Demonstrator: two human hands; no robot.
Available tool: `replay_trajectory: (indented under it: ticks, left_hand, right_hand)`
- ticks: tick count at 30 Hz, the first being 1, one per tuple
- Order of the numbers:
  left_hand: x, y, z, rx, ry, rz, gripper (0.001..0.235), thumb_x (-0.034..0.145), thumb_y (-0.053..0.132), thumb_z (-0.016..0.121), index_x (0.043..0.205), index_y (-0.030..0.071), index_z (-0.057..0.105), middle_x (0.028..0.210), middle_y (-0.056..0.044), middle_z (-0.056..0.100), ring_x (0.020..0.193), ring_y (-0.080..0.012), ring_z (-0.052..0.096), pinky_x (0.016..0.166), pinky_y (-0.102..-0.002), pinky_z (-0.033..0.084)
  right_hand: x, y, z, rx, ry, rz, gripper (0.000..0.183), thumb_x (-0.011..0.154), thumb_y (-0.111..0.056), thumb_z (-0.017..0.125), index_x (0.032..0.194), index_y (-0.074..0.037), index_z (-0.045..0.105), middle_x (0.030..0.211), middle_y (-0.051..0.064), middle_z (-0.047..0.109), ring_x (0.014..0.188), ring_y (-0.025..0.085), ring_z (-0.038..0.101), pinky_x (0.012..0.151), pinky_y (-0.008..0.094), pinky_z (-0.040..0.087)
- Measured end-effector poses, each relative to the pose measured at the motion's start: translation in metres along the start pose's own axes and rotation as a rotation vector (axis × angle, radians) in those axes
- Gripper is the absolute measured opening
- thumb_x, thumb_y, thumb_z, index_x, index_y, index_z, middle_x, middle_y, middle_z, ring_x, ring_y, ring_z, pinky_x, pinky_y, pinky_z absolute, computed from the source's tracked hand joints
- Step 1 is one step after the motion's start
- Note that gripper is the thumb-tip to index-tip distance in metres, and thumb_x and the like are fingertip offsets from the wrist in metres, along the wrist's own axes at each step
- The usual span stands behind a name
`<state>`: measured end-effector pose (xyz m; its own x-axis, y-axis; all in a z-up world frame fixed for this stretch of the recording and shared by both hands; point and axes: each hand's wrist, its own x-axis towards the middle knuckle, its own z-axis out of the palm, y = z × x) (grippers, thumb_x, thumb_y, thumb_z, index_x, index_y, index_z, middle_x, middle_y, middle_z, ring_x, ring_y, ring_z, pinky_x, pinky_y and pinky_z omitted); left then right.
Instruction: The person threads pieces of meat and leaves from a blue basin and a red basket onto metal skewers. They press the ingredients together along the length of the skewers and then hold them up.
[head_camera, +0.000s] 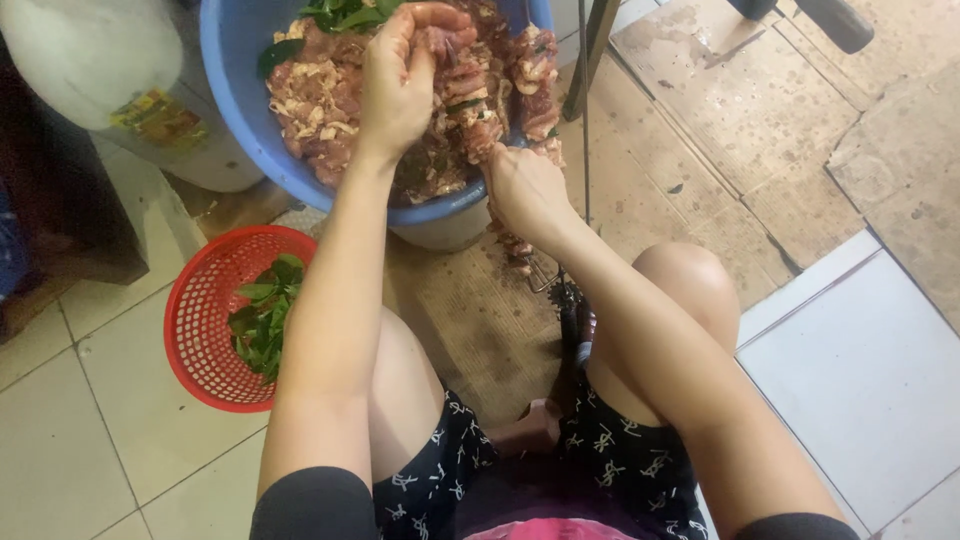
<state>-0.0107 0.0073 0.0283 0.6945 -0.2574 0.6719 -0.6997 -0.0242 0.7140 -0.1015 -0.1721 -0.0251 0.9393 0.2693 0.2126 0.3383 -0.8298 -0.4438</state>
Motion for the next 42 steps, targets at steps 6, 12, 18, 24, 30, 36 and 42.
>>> replay_trajectory:
  ticks: [6, 12, 18, 24, 30, 36, 42]
  left_hand:
    - [0.002, 0.016, 0.011, 0.055, 0.042, -0.067, 0.026, 0.111, -0.006, 0.041, 0.119, -0.001, 0.066, 0.113, -0.011, 0.077, 0.113, -0.0198, 0.077, 0.098, -0.032, 0.063]
    - [-0.002, 0.014, 0.009, 0.426, -0.061, 0.045, 0.035, 0.102, -0.011, 0.041, 0.122, -0.002, 0.067, 0.115, -0.016, 0.076, 0.107, -0.025, 0.077, 0.094, -0.035, 0.062]
    - [-0.015, 0.028, 0.002, 0.626, -0.112, 0.116, 0.032, 0.101, -0.012, 0.045, 0.127, -0.008, 0.064, 0.119, -0.025, 0.071, 0.107, -0.0377, 0.073, 0.094, -0.043, 0.06]
    - [-0.027, 0.026, 0.001, 0.63, -0.068, 0.164, 0.03, 0.106, -0.009, 0.047, 0.132, -0.006, 0.06, 0.125, -0.025, 0.069, 0.112, -0.0382, 0.073, 0.1, -0.041, 0.061]
    - [-0.044, 0.028, -0.007, 0.498, -0.038, 0.057, 0.034, 0.103, -0.009, 0.043, 0.134, -0.008, 0.057, 0.129, -0.028, 0.065, 0.11, -0.0355, 0.074, 0.094, -0.038, 0.064]
    - [-0.064, 0.015, 0.006, 0.507, -0.087, 0.068, 0.034, 0.107, -0.006, 0.041, 0.135, -0.001, 0.059, 0.127, -0.018, 0.069, 0.116, -0.0316, 0.074, 0.101, -0.039, 0.062]
    - [-0.065, 0.017, 0.009, 0.256, -0.001, -0.005, 0.028, 0.11, 0.006, 0.042, 0.133, 0.002, 0.058, 0.127, -0.015, 0.069, 0.114, -0.0283, 0.075, 0.1, -0.039, 0.058]
  right_hand:
    - [0.0, 0.0, 0.0, 0.0, 0.02, -0.01, 0.017, 0.096, -0.012, 0.055, 0.089, 0.003, 0.058, 0.081, 0.024, 0.068, 0.075, 0.045, 0.068, 0.068, 0.054, 0.054]
    - [0.0, 0.0, -0.002, 0.036, 0.008, 0.0, 0.018, 0.097, -0.011, 0.055, 0.088, 0.003, 0.059, 0.08, 0.025, 0.068, 0.075, 0.045, 0.068, 0.068, 0.053, 0.054]
    - [0.0, 0.0, 0.002, 0.048, 0.054, -0.105, 0.02, 0.095, -0.01, 0.058, 0.081, 0.004, 0.06, 0.077, 0.025, 0.067, 0.075, 0.045, 0.068, 0.069, 0.052, 0.053]
    - [-0.001, -0.005, 0.01, 0.121, 0.053, -0.159, 0.021, 0.095, -0.008, 0.062, 0.079, 0.005, 0.059, 0.074, 0.028, 0.064, 0.074, 0.047, 0.066, 0.069, 0.053, 0.051]
    - [-0.005, -0.011, 0.018, 0.188, 0.086, -0.18, 0.018, 0.093, -0.006, 0.062, 0.08, 0.006, 0.059, 0.075, 0.029, 0.063, 0.074, 0.048, 0.066, 0.068, 0.052, 0.051]
    - [-0.003, -0.005, 0.012, 0.158, -0.041, -0.049, 0.013, 0.089, -0.007, 0.066, 0.084, 0.004, 0.061, 0.078, 0.025, 0.067, 0.077, 0.042, 0.07, 0.072, 0.049, 0.055]
    - [-0.05, 0.013, 0.01, 0.299, 0.129, 0.124, 0.024, 0.092, -0.022, 0.077, 0.098, -0.001, 0.066, 0.086, 0.02, 0.07, 0.081, 0.036, 0.069, 0.074, 0.047, 0.054]
